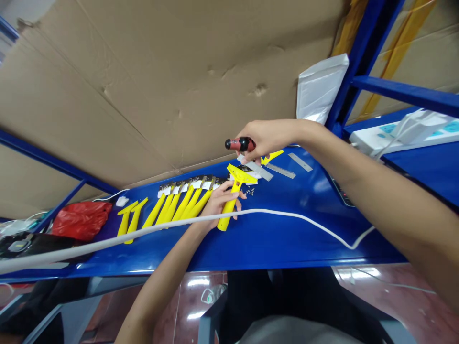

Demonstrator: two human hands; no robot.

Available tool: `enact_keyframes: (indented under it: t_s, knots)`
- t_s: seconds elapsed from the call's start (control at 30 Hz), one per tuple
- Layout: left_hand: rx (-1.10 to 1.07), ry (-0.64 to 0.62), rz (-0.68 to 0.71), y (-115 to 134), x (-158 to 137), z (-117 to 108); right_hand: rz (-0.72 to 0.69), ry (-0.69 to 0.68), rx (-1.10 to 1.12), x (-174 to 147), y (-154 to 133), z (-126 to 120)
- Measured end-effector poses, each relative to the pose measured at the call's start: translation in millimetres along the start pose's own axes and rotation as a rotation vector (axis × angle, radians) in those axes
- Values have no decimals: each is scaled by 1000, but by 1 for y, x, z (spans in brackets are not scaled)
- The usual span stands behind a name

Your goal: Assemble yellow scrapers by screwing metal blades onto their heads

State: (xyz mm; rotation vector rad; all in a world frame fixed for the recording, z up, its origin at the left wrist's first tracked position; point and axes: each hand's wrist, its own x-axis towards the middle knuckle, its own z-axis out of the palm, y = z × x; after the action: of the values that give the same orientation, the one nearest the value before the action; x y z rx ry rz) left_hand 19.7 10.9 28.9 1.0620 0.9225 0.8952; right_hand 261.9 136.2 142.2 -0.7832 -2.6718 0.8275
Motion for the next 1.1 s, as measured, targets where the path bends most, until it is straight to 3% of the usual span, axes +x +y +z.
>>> enact_keyframes:
  t_s: [0.33,0.73,1.1]
  knots:
    - [72,-45,-24,-1,-4,-2,33,-111,43,14,-5,26]
    - [90,-77,-48,-9,-2,-7,14,-196,82,20,-4,35]
    - [106,-94,-126,-14,-4,4,7,-277,179,25,-5,48]
